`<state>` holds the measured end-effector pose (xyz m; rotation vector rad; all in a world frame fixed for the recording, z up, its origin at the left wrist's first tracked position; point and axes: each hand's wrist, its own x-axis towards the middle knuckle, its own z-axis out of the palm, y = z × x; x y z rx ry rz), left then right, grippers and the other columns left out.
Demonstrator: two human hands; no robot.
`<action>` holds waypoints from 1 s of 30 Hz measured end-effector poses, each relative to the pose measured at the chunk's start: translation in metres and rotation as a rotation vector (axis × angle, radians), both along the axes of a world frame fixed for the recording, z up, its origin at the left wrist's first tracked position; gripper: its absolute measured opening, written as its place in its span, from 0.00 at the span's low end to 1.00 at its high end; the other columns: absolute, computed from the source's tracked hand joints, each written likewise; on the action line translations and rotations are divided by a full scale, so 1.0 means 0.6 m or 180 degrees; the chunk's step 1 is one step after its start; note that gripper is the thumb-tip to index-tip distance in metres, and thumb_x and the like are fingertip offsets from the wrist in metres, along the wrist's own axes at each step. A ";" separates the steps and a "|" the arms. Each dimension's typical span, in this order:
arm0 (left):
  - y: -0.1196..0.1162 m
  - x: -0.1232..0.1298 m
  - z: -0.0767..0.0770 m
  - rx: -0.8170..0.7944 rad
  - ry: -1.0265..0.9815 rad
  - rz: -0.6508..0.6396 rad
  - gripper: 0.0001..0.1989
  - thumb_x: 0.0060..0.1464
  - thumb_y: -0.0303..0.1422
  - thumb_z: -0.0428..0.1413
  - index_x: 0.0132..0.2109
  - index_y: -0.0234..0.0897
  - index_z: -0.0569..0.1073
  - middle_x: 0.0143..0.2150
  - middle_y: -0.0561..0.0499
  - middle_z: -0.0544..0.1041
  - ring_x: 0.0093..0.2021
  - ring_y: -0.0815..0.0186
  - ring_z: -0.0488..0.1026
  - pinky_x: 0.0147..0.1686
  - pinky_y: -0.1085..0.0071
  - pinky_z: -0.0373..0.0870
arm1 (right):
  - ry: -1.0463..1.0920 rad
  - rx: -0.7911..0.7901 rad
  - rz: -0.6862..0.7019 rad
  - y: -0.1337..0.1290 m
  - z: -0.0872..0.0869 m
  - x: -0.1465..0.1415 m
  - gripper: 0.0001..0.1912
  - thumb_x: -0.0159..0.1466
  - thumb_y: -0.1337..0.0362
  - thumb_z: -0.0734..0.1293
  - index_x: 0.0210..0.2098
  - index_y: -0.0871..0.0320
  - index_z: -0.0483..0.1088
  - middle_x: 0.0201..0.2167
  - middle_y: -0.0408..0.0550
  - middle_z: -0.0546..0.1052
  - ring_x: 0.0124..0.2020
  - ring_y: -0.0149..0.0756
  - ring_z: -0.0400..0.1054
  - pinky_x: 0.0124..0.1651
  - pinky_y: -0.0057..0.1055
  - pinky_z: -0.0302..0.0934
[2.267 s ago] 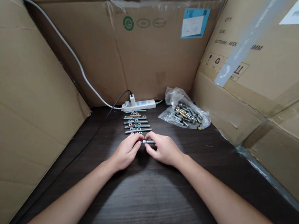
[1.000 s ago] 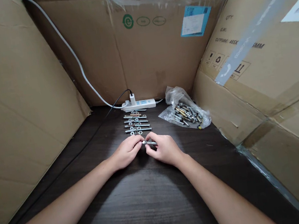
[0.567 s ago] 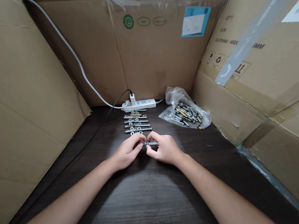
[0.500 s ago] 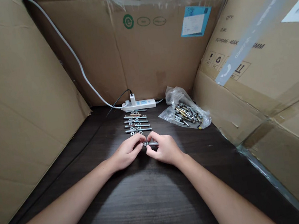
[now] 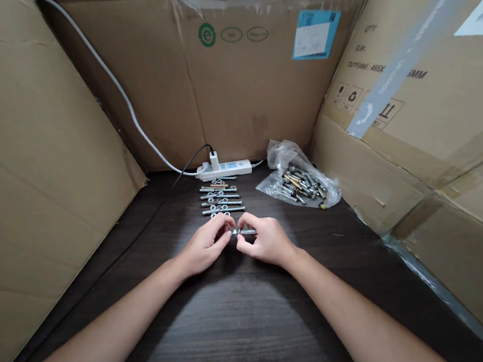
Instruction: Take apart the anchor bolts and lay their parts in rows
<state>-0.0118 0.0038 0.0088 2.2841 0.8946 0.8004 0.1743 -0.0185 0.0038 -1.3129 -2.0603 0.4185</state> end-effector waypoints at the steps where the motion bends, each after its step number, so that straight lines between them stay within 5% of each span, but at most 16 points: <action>1: -0.001 0.000 0.001 0.0015 -0.0039 -0.0012 0.06 0.58 0.28 0.45 0.41 0.38 0.65 0.35 0.53 0.68 0.34 0.68 0.65 0.36 0.72 0.63 | 0.0002 -0.0008 -0.0001 0.000 0.000 0.000 0.06 0.54 0.62 0.63 0.32 0.55 0.66 0.19 0.38 0.67 0.18 0.27 0.58 0.25 0.23 0.54; 18: 0.009 -0.004 -0.012 0.0193 0.0284 -0.0230 0.09 0.62 0.30 0.43 0.38 0.37 0.68 0.37 0.51 0.69 0.40 0.65 0.65 0.42 0.69 0.63 | 0.0066 0.0045 0.0010 0.000 0.000 -0.001 0.06 0.54 0.63 0.64 0.32 0.56 0.66 0.17 0.37 0.65 0.17 0.26 0.57 0.24 0.22 0.51; 30: -0.002 -0.001 0.003 0.0146 -0.0015 -0.0149 0.06 0.57 0.25 0.45 0.39 0.38 0.65 0.35 0.53 0.66 0.34 0.69 0.63 0.36 0.73 0.62 | 0.0060 0.0019 0.0002 0.001 -0.004 0.001 0.06 0.54 0.63 0.64 0.32 0.56 0.65 0.18 0.37 0.65 0.17 0.26 0.57 0.24 0.22 0.52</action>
